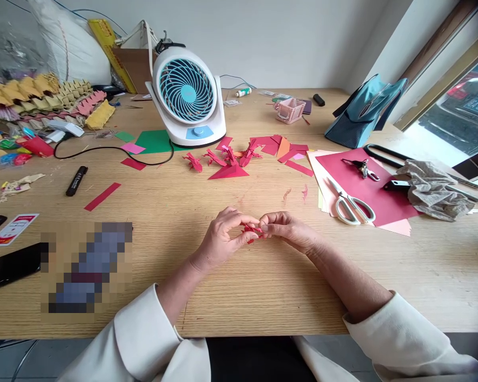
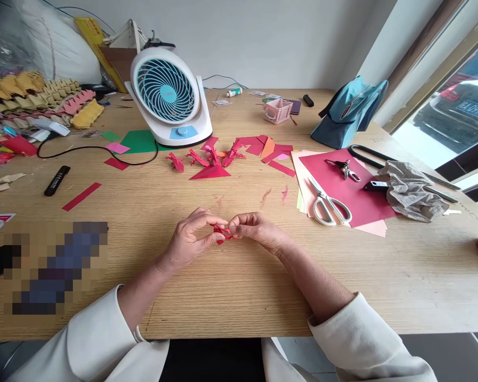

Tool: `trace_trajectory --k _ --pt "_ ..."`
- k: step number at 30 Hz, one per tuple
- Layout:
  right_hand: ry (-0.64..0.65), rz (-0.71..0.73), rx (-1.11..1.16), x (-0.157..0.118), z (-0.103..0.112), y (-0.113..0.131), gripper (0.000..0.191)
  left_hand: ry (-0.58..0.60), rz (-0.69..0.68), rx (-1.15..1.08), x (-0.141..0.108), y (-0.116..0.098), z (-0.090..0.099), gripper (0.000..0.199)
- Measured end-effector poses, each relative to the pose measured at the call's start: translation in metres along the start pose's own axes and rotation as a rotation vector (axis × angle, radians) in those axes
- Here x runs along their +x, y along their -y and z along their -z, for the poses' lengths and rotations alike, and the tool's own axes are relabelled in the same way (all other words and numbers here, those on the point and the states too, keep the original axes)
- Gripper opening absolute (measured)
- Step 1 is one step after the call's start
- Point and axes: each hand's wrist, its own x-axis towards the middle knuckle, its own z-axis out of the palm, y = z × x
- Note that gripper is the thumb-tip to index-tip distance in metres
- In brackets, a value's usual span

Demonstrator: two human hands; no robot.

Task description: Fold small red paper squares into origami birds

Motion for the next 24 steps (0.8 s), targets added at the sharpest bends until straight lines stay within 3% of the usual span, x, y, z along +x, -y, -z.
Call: trace_trajectory --k 6,12,24 --pt "-0.018 -0.013 0.034 0.0000 0.0010 -0.0005 0.032 0.021 0.204 -0.223 -0.0017 -0.0021 -0.0003 0.034" --pt "-0.015 -0.026 0.065 0.0004 0.0024 -0.0026 0.030 0.031 0.238 -0.272 -0.0057 0.0050 -0.0017 0.043" --pt "-0.012 -0.043 0.081 0.0002 0.0012 -0.0019 0.031 0.033 0.254 -0.240 -0.0038 -0.0007 -0.0011 0.038"
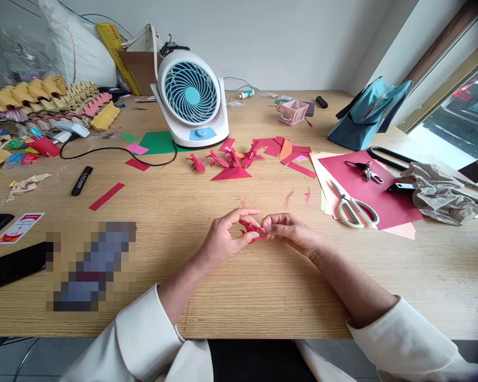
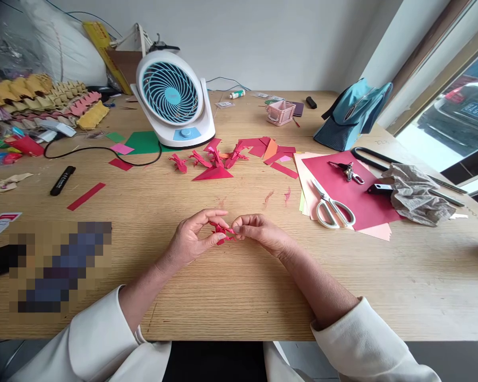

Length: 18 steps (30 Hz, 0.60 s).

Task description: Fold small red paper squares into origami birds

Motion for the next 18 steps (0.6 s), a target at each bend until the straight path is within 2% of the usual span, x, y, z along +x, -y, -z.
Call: trace_trajectory --k 10,15,18 --pt "-0.016 0.006 0.011 0.0001 -0.0013 0.0014 0.029 -0.023 0.015 0.024 0.0019 -0.0075 0.0011 0.034" --pt "-0.042 0.012 -0.031 -0.0002 -0.0049 0.0024 0.027 -0.036 0.019 0.054 0.0014 -0.0075 -0.0035 0.011" --pt "-0.044 0.022 -0.053 -0.0009 -0.0066 0.0021 0.028 -0.046 0.006 0.072 0.0001 -0.0065 -0.0075 0.007"
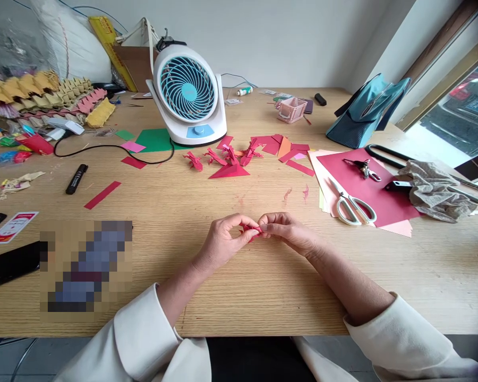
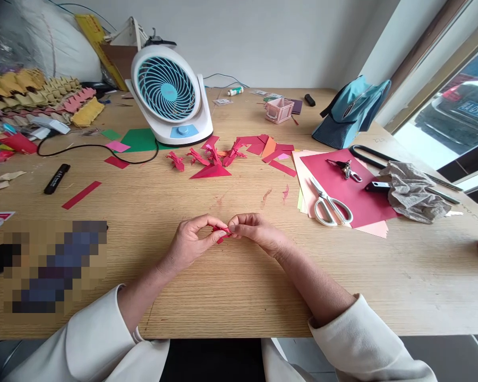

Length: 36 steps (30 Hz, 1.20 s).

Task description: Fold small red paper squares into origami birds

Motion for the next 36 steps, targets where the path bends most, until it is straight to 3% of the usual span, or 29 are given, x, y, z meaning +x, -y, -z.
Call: trace_trajectory --k 14,23,29,36 --pt "-0.008 0.013 -0.123 0.000 -0.001 0.003 0.037 -0.044 -0.187 0.048 -0.002 0.006 0.000 0.004" --pt "-0.032 0.055 -0.174 0.002 -0.002 0.001 0.044 -0.036 0.007 0.009 -0.001 0.006 -0.003 0.012" --pt "-0.053 0.102 -0.206 0.001 -0.004 -0.001 0.043 -0.001 0.171 -0.161 -0.002 0.009 -0.004 0.016" --pt "-0.142 0.212 -0.349 -0.002 -0.011 -0.002 0.037 0.008 0.245 -0.273 -0.004 0.018 -0.006 0.021"
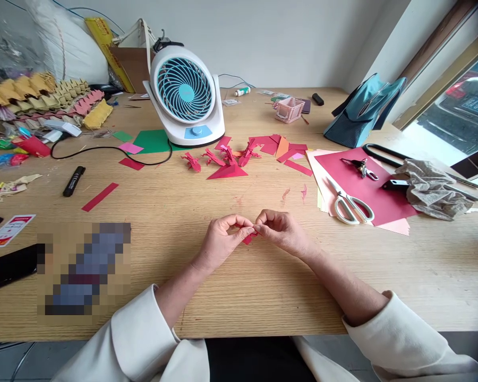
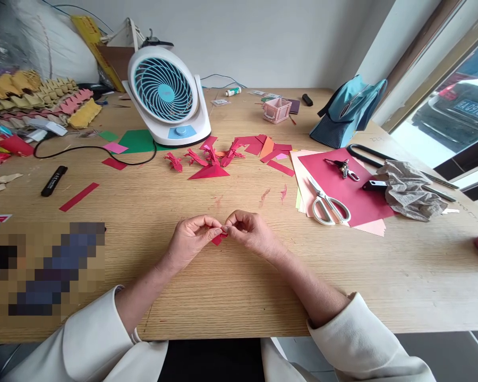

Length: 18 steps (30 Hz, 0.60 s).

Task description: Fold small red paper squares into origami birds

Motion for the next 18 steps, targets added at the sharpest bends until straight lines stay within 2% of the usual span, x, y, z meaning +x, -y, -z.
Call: trace_trajectory --k 4,8,12,18 --pt "-0.027 0.012 -0.050 -0.0012 -0.0030 -0.0028 0.034 0.003 0.013 -0.020 0.0000 0.0025 -0.0002 0.022" --pt "-0.035 -0.007 0.009 -0.0003 -0.0049 -0.0025 0.038 -0.016 0.020 -0.045 0.0008 0.0016 -0.0005 0.023" --pt "-0.003 -0.049 0.103 0.0013 -0.0049 0.0019 0.042 -0.038 0.004 -0.069 0.0018 -0.0008 -0.0013 0.023" --pt "0.018 -0.078 0.076 0.0009 -0.0037 0.0027 0.041 -0.030 -0.024 -0.107 0.0032 -0.0017 -0.0002 0.020"
